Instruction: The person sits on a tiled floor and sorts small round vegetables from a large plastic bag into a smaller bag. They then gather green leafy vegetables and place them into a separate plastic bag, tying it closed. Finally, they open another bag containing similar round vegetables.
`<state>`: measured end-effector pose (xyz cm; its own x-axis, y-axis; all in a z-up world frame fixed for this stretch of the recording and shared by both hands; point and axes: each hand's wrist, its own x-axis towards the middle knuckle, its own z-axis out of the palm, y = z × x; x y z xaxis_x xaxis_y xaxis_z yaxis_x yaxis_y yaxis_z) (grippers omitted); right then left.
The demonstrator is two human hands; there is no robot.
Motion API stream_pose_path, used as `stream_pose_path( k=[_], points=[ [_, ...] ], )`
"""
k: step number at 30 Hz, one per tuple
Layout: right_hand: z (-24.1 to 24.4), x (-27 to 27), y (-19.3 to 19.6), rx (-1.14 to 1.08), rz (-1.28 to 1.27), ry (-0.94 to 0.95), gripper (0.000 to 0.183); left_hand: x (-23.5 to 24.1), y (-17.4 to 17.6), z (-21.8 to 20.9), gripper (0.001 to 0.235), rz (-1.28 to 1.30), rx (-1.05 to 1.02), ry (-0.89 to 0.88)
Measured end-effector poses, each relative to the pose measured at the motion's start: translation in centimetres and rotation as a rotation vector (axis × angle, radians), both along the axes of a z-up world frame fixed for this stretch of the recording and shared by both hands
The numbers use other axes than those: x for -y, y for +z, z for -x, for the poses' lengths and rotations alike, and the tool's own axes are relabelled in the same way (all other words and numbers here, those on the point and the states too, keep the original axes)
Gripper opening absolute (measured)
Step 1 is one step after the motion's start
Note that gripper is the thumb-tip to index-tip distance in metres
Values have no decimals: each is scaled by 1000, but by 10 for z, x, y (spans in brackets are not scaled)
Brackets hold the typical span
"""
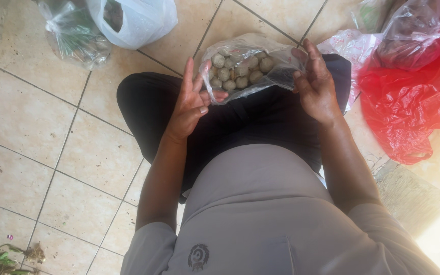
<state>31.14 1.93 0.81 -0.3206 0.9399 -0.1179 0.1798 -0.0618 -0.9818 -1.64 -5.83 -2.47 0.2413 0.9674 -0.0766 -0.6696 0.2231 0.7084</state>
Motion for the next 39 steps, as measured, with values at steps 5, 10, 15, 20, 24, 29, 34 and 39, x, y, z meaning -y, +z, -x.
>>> stream_pose_path(
  k=[5, 10, 15, 20, 24, 29, 34, 39],
  points=[
    [-2, 7, 13, 42, -27, 10, 67, 5, 3, 4, 123, 27, 69, 19],
    [-5, 6, 22, 47, 6, 31, 70, 0, 3, 7, 126, 65, 108, 27],
    [1, -5, 24, 28, 43, 14, 68, -7, 2, 7, 126, 53, 101, 53],
    [3, -10, 27, 35, -1, 38, 69, -8, 2, 8, 125, 61, 88, 98],
    [3, -12, 26, 33, -5, 46, 69, -6, 2, 8, 125, 74, 86, 147],
    [2, -12, 25, 18, 122, -1, 69, -7, 4, 8, 126, 73, 74, 149],
    [0, -11, 23, 25, 22, 41, 72, -9, 6, 8, 127, 71, 51, 138],
    [1, -9, 20, -4, 30, 42, 71, -8, 5, 8, 128, 72, 45, 142]
  ],
)
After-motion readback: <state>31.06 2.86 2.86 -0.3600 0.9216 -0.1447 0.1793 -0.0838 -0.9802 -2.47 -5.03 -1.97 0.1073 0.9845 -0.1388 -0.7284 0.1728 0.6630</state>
